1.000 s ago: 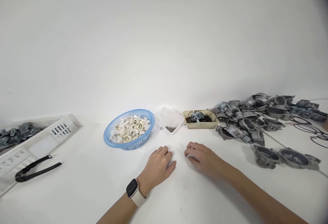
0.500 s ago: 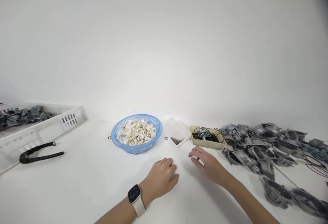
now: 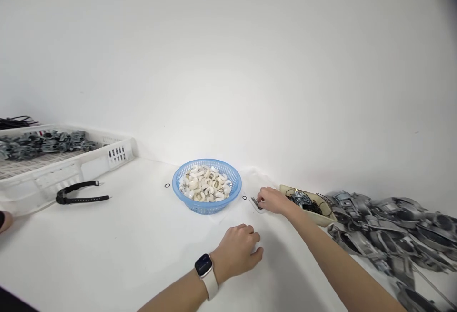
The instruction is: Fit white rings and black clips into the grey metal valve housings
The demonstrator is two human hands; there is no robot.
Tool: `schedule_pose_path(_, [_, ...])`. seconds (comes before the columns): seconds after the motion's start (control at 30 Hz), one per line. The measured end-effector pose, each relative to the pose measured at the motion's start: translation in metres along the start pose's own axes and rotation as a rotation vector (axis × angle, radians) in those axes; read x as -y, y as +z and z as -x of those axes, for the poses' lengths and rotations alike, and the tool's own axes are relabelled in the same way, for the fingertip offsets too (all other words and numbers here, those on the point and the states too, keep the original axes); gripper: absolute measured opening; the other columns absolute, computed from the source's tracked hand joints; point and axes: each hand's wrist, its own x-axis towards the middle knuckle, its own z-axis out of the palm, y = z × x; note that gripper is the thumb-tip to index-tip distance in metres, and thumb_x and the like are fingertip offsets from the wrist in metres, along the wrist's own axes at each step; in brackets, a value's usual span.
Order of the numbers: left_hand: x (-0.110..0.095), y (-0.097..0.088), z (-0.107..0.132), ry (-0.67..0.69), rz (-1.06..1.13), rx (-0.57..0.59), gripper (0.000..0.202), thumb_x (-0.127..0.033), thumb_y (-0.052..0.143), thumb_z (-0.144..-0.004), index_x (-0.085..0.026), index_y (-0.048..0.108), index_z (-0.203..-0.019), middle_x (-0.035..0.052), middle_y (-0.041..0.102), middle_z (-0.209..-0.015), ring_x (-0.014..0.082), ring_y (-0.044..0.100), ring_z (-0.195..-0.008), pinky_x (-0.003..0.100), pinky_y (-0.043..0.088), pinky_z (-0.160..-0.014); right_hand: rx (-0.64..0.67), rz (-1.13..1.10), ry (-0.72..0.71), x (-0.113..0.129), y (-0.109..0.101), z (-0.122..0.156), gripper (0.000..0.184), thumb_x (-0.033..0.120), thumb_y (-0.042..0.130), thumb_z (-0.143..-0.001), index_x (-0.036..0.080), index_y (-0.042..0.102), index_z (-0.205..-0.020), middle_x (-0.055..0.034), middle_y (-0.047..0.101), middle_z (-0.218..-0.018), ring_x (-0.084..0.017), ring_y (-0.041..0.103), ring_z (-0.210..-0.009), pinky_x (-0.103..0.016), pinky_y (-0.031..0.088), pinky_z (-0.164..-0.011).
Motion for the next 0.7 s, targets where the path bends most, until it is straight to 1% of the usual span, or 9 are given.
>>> schedule_pose_path(0.1, [0.000,0.000,0.000,-0.003,0.007,0.009,0.020,-0.036,0.055,-0.095,-0.020,0.062,-0.085,0.0044,0.065,-0.086,0.0213,0.065,-0.084,0.031,0.052,-0.068,0.049,-0.013,0.014,-0.003,0.002,-0.008,0.016,0.012,0.064,-0.075,0.021,0.078,-0.076,-0.0076,0.075,-0.082,-0.023,0.068,-0.079,-0.027,0.041,-0.065])
schedule_pose_path(0.3, [0.000,-0.001,0.000,0.000,0.026,0.007,0.019,-0.037,0.056,-0.093,-0.020,0.063,-0.088,0.0044,0.066,-0.087,0.0217,0.065,-0.083,0.032,0.052,-0.067,0.087,-0.063,-0.011,-0.012,0.007,-0.012,0.018,0.012,0.061,-0.076,0.021,0.077,-0.076,-0.0046,0.075,-0.083,-0.020,0.067,-0.080,-0.025,0.040,-0.067])
schedule_pose_path(0.43, [-0.001,0.000,0.000,0.003,0.032,-0.004,0.018,-0.036,0.056,-0.093,-0.020,0.063,-0.089,0.0048,0.066,-0.087,0.0219,0.065,-0.083,0.032,0.052,-0.067,0.088,-0.116,-0.040,-0.013,0.008,-0.010,0.017,0.012,0.059,-0.078,0.020,0.073,-0.076,-0.0032,0.074,-0.082,-0.018,0.064,-0.076,-0.025,0.039,-0.066])
schedule_pose_path(0.53, [-0.001,0.002,0.000,0.004,0.033,-0.008,0.017,-0.035,0.056,-0.093,-0.020,0.063,-0.089,0.0055,0.066,-0.088,0.0216,0.066,-0.084,0.031,0.052,-0.067,0.066,-0.179,-0.053,-0.014,0.008,-0.007,0.015,0.013,0.057,-0.080,0.019,0.069,-0.075,-0.0033,0.072,-0.082,-0.017,0.062,-0.074,-0.025,0.039,-0.066])
schedule_pose_path(0.7, [0.000,0.004,-0.001,0.006,0.025,-0.019,0.018,-0.035,0.056,-0.093,-0.020,0.063,-0.087,0.0048,0.066,-0.087,0.0221,0.066,-0.083,0.032,0.052,-0.066,-0.045,-0.338,-0.049,-0.020,0.009,0.002,0.016,0.023,0.051,-0.087,0.018,0.065,-0.081,-0.0042,0.069,-0.084,-0.018,0.059,-0.077,-0.029,0.043,-0.072])
